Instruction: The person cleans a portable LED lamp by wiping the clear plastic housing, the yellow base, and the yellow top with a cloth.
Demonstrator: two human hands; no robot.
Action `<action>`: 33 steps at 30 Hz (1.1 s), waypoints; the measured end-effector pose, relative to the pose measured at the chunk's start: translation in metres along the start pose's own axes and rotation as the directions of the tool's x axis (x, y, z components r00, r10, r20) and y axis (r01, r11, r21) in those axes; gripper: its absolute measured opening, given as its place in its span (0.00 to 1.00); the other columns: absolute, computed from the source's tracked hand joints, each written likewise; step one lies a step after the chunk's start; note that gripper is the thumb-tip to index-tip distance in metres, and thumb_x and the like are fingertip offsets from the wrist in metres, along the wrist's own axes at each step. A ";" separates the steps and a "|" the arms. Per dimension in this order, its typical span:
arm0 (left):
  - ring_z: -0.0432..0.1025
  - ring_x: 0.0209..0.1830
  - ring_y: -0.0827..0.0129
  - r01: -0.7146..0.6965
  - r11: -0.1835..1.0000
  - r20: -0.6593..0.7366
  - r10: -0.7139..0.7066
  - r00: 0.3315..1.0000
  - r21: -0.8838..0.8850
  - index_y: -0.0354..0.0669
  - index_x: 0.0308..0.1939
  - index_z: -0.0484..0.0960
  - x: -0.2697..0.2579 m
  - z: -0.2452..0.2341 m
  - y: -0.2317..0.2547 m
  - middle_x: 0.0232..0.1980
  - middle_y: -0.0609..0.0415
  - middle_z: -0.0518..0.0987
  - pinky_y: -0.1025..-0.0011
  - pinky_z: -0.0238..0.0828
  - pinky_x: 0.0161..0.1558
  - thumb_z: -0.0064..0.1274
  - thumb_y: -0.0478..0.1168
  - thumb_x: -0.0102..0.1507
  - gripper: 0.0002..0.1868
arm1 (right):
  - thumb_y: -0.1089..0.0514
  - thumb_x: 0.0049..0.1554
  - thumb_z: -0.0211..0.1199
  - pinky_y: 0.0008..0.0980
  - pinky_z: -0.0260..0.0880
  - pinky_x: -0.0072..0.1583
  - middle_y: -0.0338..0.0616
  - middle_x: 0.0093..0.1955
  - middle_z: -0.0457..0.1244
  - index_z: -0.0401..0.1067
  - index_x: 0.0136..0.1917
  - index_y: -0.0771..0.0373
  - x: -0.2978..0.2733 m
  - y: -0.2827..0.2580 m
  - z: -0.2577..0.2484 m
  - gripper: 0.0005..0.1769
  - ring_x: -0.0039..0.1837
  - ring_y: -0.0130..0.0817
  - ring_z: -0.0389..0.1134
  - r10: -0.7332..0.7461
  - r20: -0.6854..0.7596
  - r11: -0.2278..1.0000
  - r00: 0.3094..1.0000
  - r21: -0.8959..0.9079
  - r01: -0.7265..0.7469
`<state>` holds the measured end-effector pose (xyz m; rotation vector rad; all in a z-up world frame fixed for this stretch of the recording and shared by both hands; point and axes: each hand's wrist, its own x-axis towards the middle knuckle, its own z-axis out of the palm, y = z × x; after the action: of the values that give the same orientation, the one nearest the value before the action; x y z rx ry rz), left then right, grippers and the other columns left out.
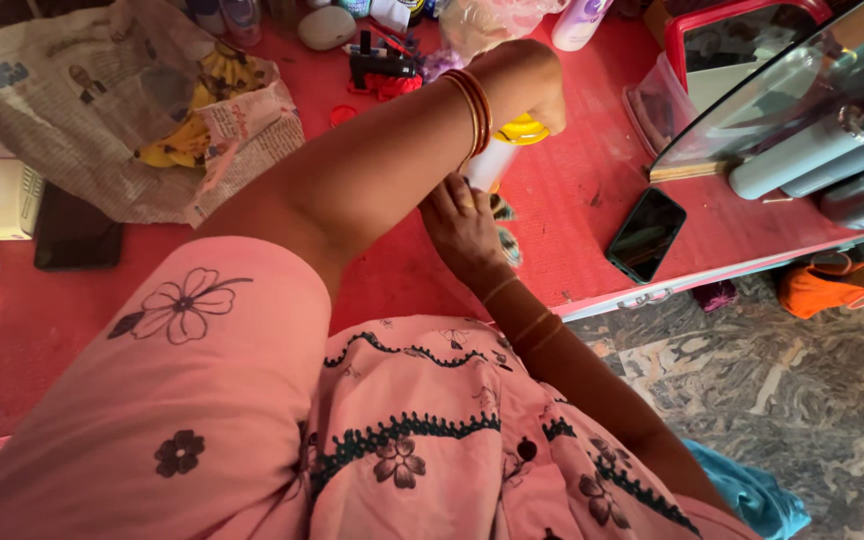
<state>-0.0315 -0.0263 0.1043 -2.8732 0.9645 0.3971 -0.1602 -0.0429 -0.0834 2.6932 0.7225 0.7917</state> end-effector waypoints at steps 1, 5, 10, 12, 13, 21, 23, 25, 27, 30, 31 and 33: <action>0.72 0.56 0.43 -0.004 1.000 -0.001 0.004 1.000 0.002 0.50 0.62 0.75 0.000 0.000 0.001 0.60 0.45 0.74 0.44 0.75 0.44 0.51 0.61 0.57 0.33 | 0.58 0.62 0.56 0.47 0.64 0.64 0.47 0.68 0.61 0.69 0.67 0.62 0.005 0.002 0.003 0.20 0.73 0.46 0.60 -0.046 0.050 0.992 0.998 -0.114 0.051; 0.74 0.55 0.44 -0.014 1.000 -0.011 0.014 1.000 0.006 0.48 0.60 0.77 0.004 0.003 0.003 0.59 0.44 0.76 0.45 0.76 0.43 0.49 0.61 0.58 0.33 | 0.56 0.56 0.54 0.48 0.59 0.71 0.45 0.73 0.58 0.67 0.72 0.58 0.006 0.019 0.023 0.29 0.75 0.44 0.55 -0.150 0.036 0.985 0.988 -0.079 0.152; 0.76 0.53 0.45 -0.006 1.000 -0.046 0.005 0.999 -0.007 0.45 0.58 0.80 0.011 0.016 0.002 0.58 0.42 0.78 0.45 0.78 0.43 0.46 0.62 0.59 0.33 | 0.60 0.51 0.57 0.52 0.60 0.62 0.40 0.69 0.61 0.73 0.67 0.47 -0.035 0.035 0.019 0.31 0.70 0.42 0.59 -0.139 0.066 0.978 0.988 0.168 0.126; 0.77 0.53 0.46 -0.001 1.000 -0.070 0.001 0.998 -0.006 0.43 0.57 0.81 0.016 0.018 -0.002 0.57 0.41 0.79 0.45 0.79 0.43 0.45 0.62 0.60 0.33 | 0.63 0.53 0.59 0.45 0.65 0.65 0.37 0.66 0.65 0.77 0.61 0.48 -0.051 0.048 0.019 0.24 0.68 0.42 0.64 -0.014 -0.046 0.913 0.999 0.407 0.032; 0.78 0.52 0.46 -0.006 1.000 -0.090 0.005 0.996 -0.007 0.43 0.57 0.82 0.016 0.022 -0.002 0.57 0.41 0.79 0.45 0.79 0.43 0.44 0.62 0.60 0.33 | 0.64 0.54 0.59 0.41 0.68 0.66 0.35 0.64 0.68 0.79 0.58 0.48 -0.059 0.053 0.022 0.21 0.67 0.42 0.67 0.060 -0.085 0.853 0.995 0.521 -0.007; 0.74 0.53 0.45 -0.046 0.991 -0.262 0.012 0.965 -0.124 0.43 0.54 0.80 0.001 0.035 -0.007 0.55 0.42 0.79 0.30 0.66 0.48 0.50 0.63 0.56 0.33 | 0.70 0.49 0.55 0.35 0.70 0.60 0.50 0.56 0.69 0.73 0.62 0.63 -0.058 0.133 0.086 0.27 0.57 0.39 0.69 0.714 0.144 0.388 0.685 0.734 -0.558; 0.76 0.51 0.46 -0.105 0.975 -0.339 0.033 0.940 -0.196 0.42 0.50 0.82 0.003 0.041 -0.014 0.51 0.42 0.81 0.42 0.73 0.46 0.52 0.62 0.55 0.32 | 0.73 0.51 0.52 0.31 0.70 0.61 0.47 0.58 0.67 0.68 0.69 0.66 -0.049 0.122 0.094 0.32 0.58 0.31 0.67 0.650 0.248 0.056 0.718 0.927 -0.371; 0.78 0.49 0.47 -0.155 0.955 -0.448 0.026 0.893 -0.254 0.42 0.46 0.83 0.006 0.051 -0.017 0.47 0.43 0.82 0.48 0.76 0.45 0.54 0.62 0.53 0.30 | 0.73 0.57 0.57 0.31 0.69 0.61 0.44 0.58 0.65 0.67 0.72 0.71 -0.036 0.097 0.101 0.29 0.58 0.28 0.64 0.533 0.355 -0.139 0.768 0.932 -0.335; 0.78 0.48 0.48 -0.198 0.935 -0.582 -0.011 0.813 -0.294 0.43 0.41 0.85 0.004 0.061 -0.015 0.42 0.45 0.83 0.50 0.76 0.45 0.56 0.62 0.52 0.27 | 0.72 0.54 0.54 0.31 0.70 0.59 0.44 0.57 0.67 0.61 0.74 0.66 -0.034 0.072 0.099 0.33 0.56 0.29 0.67 0.707 0.354 -0.041 0.613 0.885 -0.464; 0.76 0.54 0.47 -0.082 0.922 -0.512 -0.134 0.849 -0.378 0.43 0.44 0.84 0.004 0.059 -0.008 0.48 0.46 0.83 0.49 0.75 0.47 0.56 0.62 0.54 0.28 | 0.73 0.53 0.51 0.31 0.69 0.60 0.45 0.61 0.64 0.54 0.77 0.64 -0.033 0.025 0.092 0.38 0.60 0.31 0.67 0.816 0.291 -0.037 0.499 0.889 -0.457; 0.72 0.59 0.47 -0.009 0.912 -0.462 -0.200 0.864 -0.411 0.44 0.49 0.82 0.003 0.057 -0.004 0.53 0.46 0.80 0.43 0.70 0.51 0.55 0.63 0.54 0.31 | 0.74 0.53 0.51 0.31 0.68 0.61 0.45 0.63 0.63 0.52 0.77 0.64 -0.035 0.013 0.088 0.39 0.62 0.32 0.66 0.832 0.271 -0.050 0.483 0.905 -0.422; 0.65 0.67 0.47 0.139 0.877 -0.362 -0.328 0.872 -0.460 0.46 0.58 0.78 -0.001 0.048 0.001 0.64 0.47 0.73 0.31 0.60 0.60 0.54 0.66 0.55 0.36 | 0.74 0.55 0.50 0.35 0.68 0.56 0.48 0.58 0.64 0.60 0.74 0.66 -0.041 -0.008 0.075 0.33 0.57 0.35 0.64 0.739 0.450 -0.291 0.501 0.884 -0.365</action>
<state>-0.0434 -0.0191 0.0584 -3.5240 0.5950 -0.0799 -0.1515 -0.0645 -0.1660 4.4542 -0.6810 1.2162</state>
